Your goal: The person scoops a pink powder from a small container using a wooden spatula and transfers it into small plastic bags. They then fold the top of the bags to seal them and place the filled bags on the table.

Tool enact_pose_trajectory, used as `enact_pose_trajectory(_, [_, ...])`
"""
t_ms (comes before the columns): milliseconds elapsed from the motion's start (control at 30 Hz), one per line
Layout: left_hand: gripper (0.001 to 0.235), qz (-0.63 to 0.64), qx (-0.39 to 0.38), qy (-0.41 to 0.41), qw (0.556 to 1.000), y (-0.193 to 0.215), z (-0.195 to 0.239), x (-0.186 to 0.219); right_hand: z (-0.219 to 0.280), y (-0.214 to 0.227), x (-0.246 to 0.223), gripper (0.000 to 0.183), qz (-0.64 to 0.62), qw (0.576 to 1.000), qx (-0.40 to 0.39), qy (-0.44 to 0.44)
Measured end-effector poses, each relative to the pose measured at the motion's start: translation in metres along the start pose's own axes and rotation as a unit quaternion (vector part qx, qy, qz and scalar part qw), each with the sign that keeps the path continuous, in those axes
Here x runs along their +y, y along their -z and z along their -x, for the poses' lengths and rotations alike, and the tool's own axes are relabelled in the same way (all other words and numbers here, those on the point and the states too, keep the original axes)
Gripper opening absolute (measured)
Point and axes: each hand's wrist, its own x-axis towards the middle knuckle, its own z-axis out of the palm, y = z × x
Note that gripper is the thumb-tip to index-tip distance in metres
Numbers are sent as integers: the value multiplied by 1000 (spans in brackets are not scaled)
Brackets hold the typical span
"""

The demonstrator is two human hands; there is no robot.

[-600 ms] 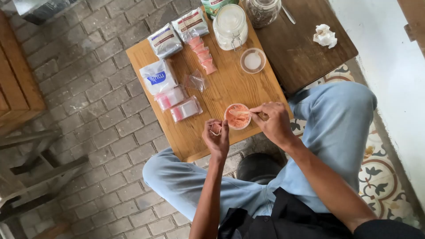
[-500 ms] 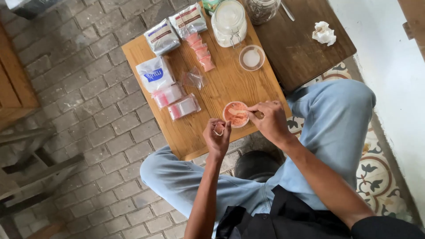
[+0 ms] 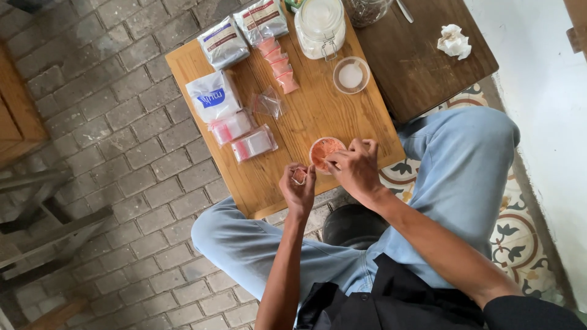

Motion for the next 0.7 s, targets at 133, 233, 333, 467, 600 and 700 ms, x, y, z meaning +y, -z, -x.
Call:
enact_pose_trajectory(133, [17,-16,-11,-5,1000,-2,2,0,3,-4,1,8,-32,999,-10,-16])
enact_pose_trajectory(233, [16,-17,-7,16,1000,-3,0,2,2,-2,2,8,-70,996,-31,-53])
enact_pose_trajectory(333, [16,-25,-6,14,1000,-4,0,0,-1,7,1,7,-105,990,-38,-81])
enact_pose_trajectory(467, [18,-30,-12,15,999,-4,0,3,3,4,3,7,-119,989,-40,-83])
enact_pose_trajectory(600, [16,-27,-20,32,999,-5,1,3,0,12,3,6,-143,983,-63,-97])
enact_pose_trajectory(700, [16,-31,-19,33,999,-5,0,3,-3,17,3,4,-177,975,-71,-118])
